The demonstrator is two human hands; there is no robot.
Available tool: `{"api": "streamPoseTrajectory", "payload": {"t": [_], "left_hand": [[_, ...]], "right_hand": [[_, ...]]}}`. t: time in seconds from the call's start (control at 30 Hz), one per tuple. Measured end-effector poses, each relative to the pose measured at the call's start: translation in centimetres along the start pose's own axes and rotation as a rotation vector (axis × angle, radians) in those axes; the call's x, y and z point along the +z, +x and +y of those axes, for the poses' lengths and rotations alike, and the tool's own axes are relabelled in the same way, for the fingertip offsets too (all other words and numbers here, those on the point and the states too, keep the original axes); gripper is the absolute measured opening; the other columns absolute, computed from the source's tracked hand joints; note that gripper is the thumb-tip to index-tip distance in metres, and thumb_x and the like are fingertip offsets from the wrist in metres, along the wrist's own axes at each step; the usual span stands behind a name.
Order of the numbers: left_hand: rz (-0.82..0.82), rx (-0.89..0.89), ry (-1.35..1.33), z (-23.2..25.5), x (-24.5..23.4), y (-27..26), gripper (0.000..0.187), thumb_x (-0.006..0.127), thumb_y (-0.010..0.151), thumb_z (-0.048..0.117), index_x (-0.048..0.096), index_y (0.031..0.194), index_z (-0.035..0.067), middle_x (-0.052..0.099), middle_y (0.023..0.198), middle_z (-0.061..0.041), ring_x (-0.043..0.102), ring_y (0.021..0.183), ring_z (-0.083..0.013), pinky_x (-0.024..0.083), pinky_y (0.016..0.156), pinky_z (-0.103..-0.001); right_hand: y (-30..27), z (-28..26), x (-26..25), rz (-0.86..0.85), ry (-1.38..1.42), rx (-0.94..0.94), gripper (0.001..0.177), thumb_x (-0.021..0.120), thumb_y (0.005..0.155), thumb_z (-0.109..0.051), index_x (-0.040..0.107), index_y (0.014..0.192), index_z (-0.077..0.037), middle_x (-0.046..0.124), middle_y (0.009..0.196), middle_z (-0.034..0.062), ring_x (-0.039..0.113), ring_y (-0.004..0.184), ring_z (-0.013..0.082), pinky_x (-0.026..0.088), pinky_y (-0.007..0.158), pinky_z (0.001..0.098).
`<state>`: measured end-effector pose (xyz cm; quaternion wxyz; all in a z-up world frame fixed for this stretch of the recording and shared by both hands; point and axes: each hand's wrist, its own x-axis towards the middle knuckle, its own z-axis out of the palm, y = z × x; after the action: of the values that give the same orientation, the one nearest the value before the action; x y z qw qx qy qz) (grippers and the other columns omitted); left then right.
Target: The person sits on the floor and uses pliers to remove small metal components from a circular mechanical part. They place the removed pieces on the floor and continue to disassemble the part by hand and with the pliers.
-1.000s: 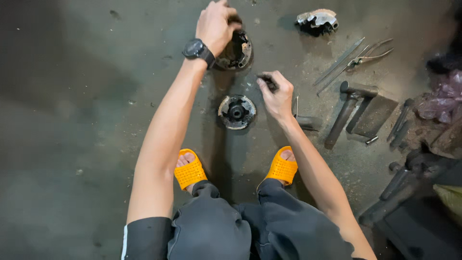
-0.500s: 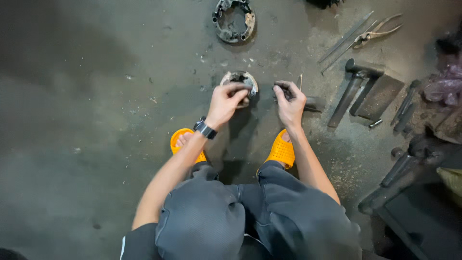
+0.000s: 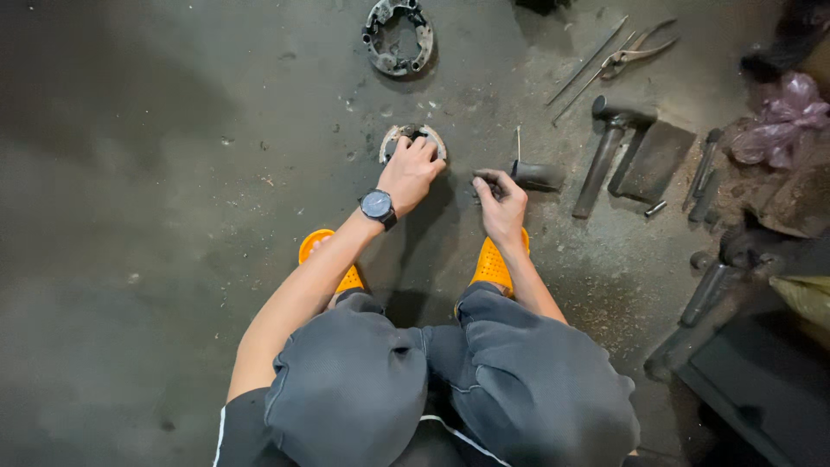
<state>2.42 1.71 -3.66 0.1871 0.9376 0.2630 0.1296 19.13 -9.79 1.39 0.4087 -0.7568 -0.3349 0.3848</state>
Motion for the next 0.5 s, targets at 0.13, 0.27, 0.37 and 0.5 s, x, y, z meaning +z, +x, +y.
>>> {"api": "streamPoseTrajectory", "payload": {"t": [0.13, 0.27, 0.37, 0.5], "left_hand": [[-0.057, -0.021, 0.025, 0.1, -0.4, 0.5, 0.009, 0.058, 0.086, 0.016, 0.066, 0.082, 0.016, 0.057, 0.086, -0.005, 0.052, 0.086, -0.0229, 0.037, 0.075, -0.039], [0.098, 0.075, 0.050, -0.1, 0.1, 0.1, 0.004, 0.057, 0.086, 0.011, 0.059, 0.084, 0.009, 0.052, 0.082, -0.010, 0.051, 0.082, -0.0283, 0.038, 0.073, -0.041], [0.161, 0.105, 0.064, -0.3, 0.5, -0.8, 0.007, 0.058, 0.087, 0.012, 0.060, 0.083, 0.008, 0.051, 0.084, -0.011, 0.050, 0.085, -0.0289, 0.038, 0.077, -0.045], [0.073, -0.019, 0.041, 0.0, -2.9, -0.2, 0.067, 0.090, 0.061, 0.026, 0.060, 0.119, 0.009, 0.054, 0.116, -0.016, 0.052, 0.109, -0.0308, 0.035, 0.096, -0.057]], "right_hand": [[-0.5, 1.2, -0.4, -0.009, 0.003, -0.007, 0.011, 0.067, 0.092, -0.004, 0.071, 0.102, -0.003, 0.069, 0.086, 0.0125, 0.064, 0.078, 0.0141, 0.054, 0.066, 0.0319], [-0.6, 2.2, -0.2, -0.048, -0.023, 0.029, 0.013, 0.066, 0.092, -0.004, 0.070, 0.105, -0.002, 0.069, 0.091, 0.0154, 0.066, 0.080, 0.0181, 0.055, 0.068, 0.0332], [-0.9, 1.3, 0.2, -0.072, -0.014, 0.052, 0.015, 0.065, 0.093, -0.005, 0.070, 0.107, -0.001, 0.069, 0.093, 0.0169, 0.067, 0.081, 0.0205, 0.055, 0.069, 0.0350], [-1.1, 1.6, 0.7, -0.104, -0.038, 0.032, 0.016, 0.064, 0.093, -0.003, 0.069, 0.108, 0.001, 0.068, 0.095, 0.0205, 0.066, 0.085, 0.0234, 0.055, 0.071, 0.0389]]}}
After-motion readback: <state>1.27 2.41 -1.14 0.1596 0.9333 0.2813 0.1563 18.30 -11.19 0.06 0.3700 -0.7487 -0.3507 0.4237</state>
